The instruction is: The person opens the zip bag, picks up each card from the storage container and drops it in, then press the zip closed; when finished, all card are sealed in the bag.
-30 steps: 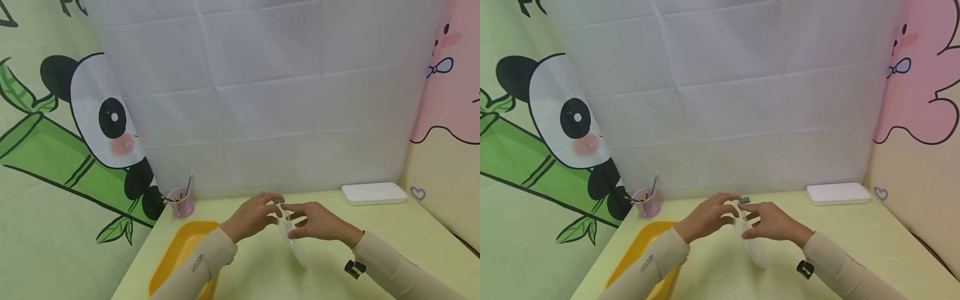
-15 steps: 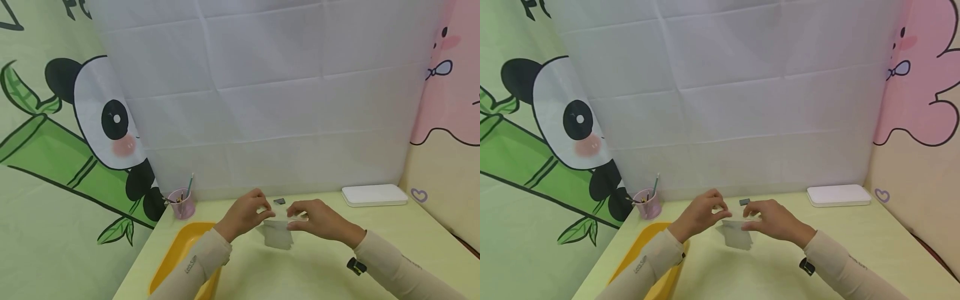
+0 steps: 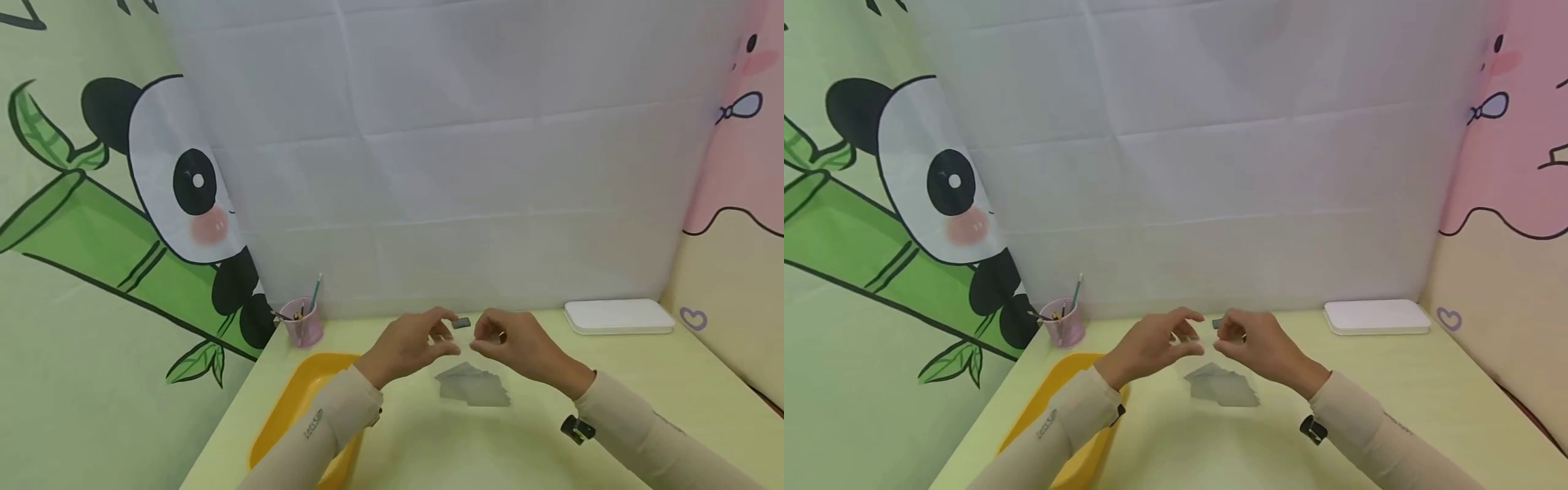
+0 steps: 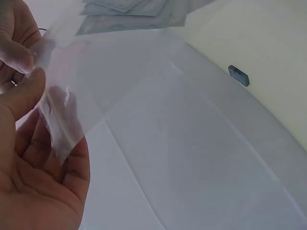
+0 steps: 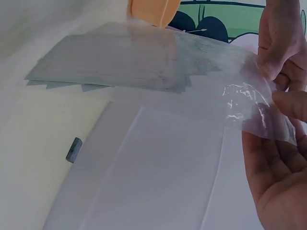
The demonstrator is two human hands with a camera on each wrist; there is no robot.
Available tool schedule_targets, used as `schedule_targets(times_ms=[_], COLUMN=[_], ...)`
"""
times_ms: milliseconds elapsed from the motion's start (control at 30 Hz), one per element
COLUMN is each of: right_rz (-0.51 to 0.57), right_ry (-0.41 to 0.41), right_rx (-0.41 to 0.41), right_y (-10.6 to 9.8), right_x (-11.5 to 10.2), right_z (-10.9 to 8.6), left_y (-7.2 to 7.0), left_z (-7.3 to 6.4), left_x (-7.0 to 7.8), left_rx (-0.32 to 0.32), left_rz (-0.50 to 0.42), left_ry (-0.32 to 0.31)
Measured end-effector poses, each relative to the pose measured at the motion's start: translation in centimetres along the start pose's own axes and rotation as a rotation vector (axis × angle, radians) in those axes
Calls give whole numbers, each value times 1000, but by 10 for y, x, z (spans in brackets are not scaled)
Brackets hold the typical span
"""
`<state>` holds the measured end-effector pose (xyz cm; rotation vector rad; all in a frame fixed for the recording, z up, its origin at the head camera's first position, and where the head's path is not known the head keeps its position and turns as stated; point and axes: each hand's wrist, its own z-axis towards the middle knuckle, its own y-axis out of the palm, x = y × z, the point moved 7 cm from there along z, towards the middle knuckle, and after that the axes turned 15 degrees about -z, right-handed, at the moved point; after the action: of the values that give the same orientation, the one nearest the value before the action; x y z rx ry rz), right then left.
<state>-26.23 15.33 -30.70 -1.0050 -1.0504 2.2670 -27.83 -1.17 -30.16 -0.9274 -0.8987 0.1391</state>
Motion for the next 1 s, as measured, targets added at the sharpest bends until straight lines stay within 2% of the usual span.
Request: schedule_targets(times_ms=[167, 300, 433, 533, 600, 700, 767, 833, 1000], right_rz=[-27, -157, -308, -403, -445, -485, -482, -460, -352], right_ry=[-38, -52, -63, -92, -121, -155, -148, -122, 15], right_rx=[-55, -42, 16, 68, 109, 164, 161, 137, 18], right_y=[1, -1, 0, 3, 3, 2, 2, 2, -2], right_x=[-8, -11, -12, -16, -20, -25, -25, -23, -7], right_z=[5, 6, 4, 4, 3, 2, 2, 1, 1], left_y=[5, 9, 10, 9, 8, 6, 6, 6, 3], left_z=[8, 8, 5, 3, 1, -1, -2, -2, -4], left_x=[19, 22, 21, 24, 27, 30, 30, 25, 10], left_rx=[-38, -40, 10, 80, 123, 166, 156, 112, -9], left_rz=[85, 133, 287, 400, 426, 417, 390, 332, 175], left_ry=[91, 65, 39, 77, 115, 169, 172, 130, -37])
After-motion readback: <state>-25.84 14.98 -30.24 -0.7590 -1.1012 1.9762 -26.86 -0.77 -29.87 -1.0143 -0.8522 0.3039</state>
